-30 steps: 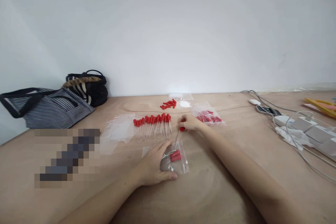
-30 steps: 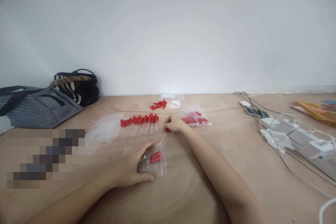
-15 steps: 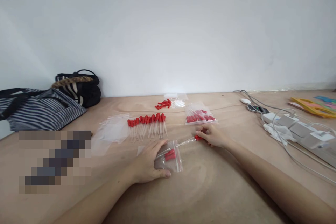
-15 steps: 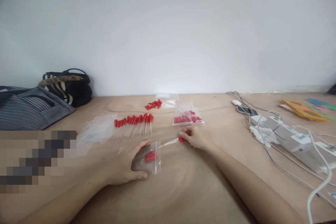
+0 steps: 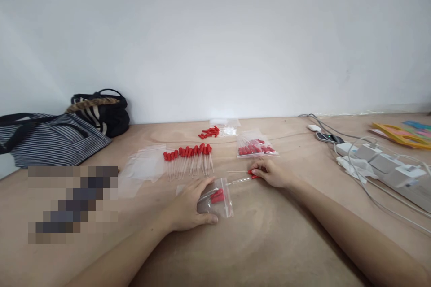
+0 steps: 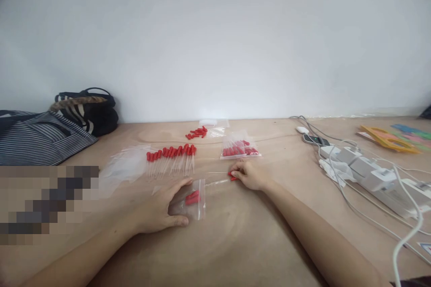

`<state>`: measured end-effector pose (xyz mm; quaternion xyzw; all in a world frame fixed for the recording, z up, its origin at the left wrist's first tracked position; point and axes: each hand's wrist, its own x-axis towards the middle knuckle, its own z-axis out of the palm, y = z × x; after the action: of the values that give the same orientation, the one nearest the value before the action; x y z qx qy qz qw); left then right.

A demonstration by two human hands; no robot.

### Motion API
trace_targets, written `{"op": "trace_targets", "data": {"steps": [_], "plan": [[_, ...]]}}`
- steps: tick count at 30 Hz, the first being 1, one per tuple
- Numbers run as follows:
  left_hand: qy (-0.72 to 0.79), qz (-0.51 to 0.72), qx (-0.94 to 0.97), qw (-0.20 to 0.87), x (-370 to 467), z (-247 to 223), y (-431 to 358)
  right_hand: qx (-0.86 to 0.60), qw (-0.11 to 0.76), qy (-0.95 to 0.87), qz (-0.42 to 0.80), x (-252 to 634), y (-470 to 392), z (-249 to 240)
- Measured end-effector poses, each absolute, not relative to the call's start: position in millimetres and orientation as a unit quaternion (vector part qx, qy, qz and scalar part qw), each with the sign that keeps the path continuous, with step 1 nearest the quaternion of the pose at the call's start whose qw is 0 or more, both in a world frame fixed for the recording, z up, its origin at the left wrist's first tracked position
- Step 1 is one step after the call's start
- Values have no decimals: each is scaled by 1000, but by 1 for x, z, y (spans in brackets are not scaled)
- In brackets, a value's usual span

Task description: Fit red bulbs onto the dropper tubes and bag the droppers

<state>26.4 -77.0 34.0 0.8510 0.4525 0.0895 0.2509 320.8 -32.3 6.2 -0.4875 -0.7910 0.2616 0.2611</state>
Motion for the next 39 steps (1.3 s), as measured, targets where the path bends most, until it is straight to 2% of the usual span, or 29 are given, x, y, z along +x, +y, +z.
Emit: {"op": "trace_targets", "data": {"steps": [4,13,21,30,35,39], "plan": [[446,110,852,250,26,33,-77,-476,292,-806,197,329,-35,10],[434,137,856,245,28,33,-78,-382,257,-853,247,338,-50,17],[435,130,860,232,29,36,-78,-372,271,-856,236,329,-52,18],[458,98,860,202,31,32,-78,-329,290,-872,217,278,-76,17],[431,98,878,184,33,33,-79,-305,318,-858,263,257,-81,11],[417,114,883,183,34,33,-80,-329,345,-797,372,250,-81,6]]}}
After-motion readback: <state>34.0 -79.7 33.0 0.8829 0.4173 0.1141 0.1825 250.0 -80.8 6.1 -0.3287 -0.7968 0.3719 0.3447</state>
